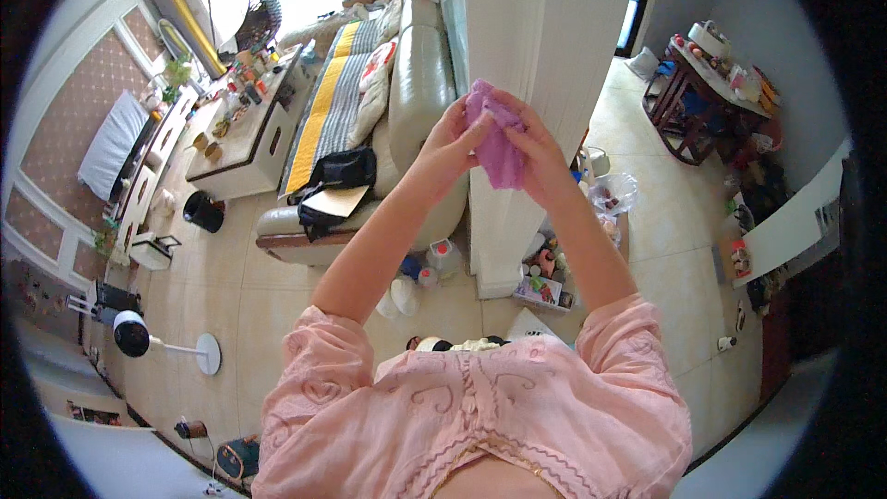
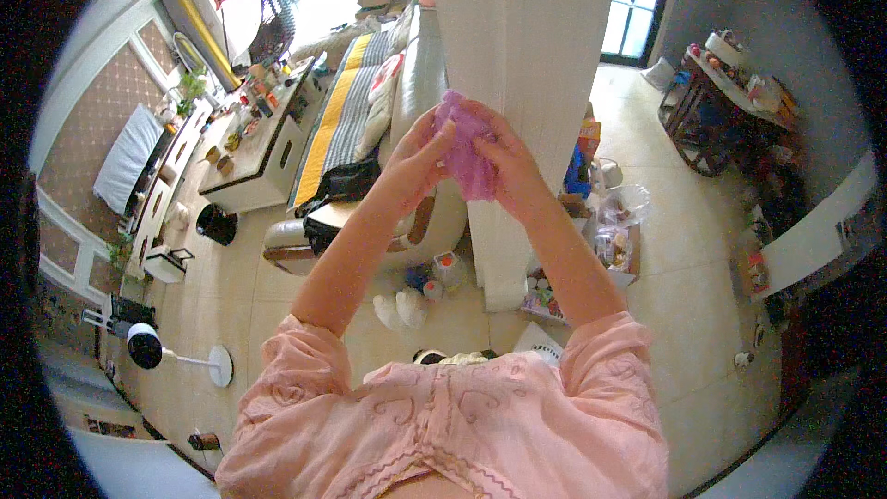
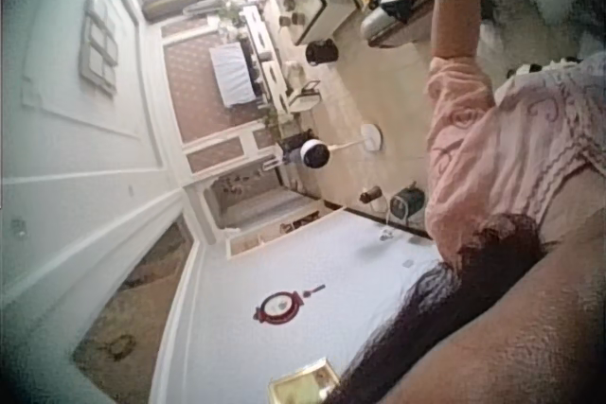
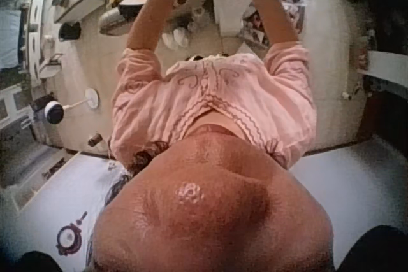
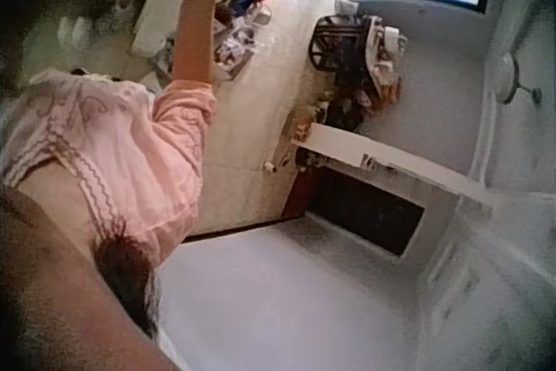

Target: The person wipes a white wall and a vertical pillar with a pink cloth. The person moves from the kitchen area into the living room to clean the surfaces.

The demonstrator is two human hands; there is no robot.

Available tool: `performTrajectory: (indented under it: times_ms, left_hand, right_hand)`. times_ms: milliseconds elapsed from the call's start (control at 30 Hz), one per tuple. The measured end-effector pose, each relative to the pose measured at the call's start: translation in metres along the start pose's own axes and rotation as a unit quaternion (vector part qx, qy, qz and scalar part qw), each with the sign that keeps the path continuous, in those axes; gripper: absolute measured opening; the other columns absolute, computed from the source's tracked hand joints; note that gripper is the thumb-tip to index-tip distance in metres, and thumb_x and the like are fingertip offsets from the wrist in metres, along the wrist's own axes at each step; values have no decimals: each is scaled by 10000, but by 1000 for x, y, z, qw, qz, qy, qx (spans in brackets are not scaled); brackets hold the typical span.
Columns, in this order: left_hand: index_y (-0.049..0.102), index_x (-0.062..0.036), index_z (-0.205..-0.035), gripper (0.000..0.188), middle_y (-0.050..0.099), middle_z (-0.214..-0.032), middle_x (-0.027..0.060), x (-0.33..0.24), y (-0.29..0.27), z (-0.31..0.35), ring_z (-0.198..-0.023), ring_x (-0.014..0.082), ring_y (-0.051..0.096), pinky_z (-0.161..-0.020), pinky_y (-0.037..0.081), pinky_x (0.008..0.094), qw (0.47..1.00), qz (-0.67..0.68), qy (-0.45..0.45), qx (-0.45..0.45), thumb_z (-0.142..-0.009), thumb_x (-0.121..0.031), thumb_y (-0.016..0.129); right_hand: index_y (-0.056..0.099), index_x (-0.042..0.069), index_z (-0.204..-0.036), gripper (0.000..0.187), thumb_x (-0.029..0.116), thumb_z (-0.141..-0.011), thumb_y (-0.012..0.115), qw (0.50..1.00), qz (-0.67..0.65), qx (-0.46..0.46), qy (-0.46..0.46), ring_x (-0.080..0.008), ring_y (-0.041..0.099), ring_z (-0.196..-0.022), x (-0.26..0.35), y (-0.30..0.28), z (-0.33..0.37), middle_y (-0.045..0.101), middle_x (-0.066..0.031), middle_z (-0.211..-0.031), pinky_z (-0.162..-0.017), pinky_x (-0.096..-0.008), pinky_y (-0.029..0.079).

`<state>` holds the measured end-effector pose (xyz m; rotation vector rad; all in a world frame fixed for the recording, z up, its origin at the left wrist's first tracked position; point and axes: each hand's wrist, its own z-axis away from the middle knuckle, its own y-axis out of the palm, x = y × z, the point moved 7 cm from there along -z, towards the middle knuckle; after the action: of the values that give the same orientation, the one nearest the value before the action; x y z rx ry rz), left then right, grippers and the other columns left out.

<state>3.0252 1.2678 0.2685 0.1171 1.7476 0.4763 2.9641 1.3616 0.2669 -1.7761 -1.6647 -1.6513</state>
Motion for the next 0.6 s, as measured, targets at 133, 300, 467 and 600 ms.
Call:
performTrajectory:
  times_ms: [133, 300, 467, 600]
  left_hand:
    - [437, -25, -1282, 427, 575, -1110, 66, -8, -2, -25, -1021, 149, 572, -822, 495, 288, 997, 26, 61, 27, -908, -145, 603]
    - [501, -10, -1167, 293, 596, -1007, 55, -26, -3, -51, -909, 125, 585, -756, 495, 276, 988, 65, 137, -14, -895, -74, 590]
    - [506, 16, -1122, 260, 597, -928, 48, -107, 21, -75, -847, 107, 578, -721, 496, 269, 883, -153, 420, -146, -880, -54, 568]
    - [344, 2, -1345, 538, 415, -1320, 214, -111, 102, -79, -1225, 319, 419, -1014, 327, 408, 818, -201, 539, 4, -875, -161, 549]
  right_hand:
    - [389, 102, -1382, 501, 49, -898, 506, 993, 97, -2, -60, -197, 416, -1251, 16, 16, 0, 416, -82, -1377, -1041, -341, 367]
    - [406, 69, -1363, 452, 90, -917, 475, 835, 497, -95, -216, -259, 410, -1280, 57, 23, 18, 417, -146, -1391, -1054, -356, 337]
    - [380, 45, -1380, 461, 192, -945, 410, 519, 720, -209, -411, -342, 322, -1340, 118, 19, 18, 362, -157, -1440, -1099, -473, 223]
    - [311, 71, -1431, 513, 281, -965, 343, 398, 780, -248, -414, -346, 202, -1396, 119, 2, -21, 264, -132, -1501, -1114, -545, 112]
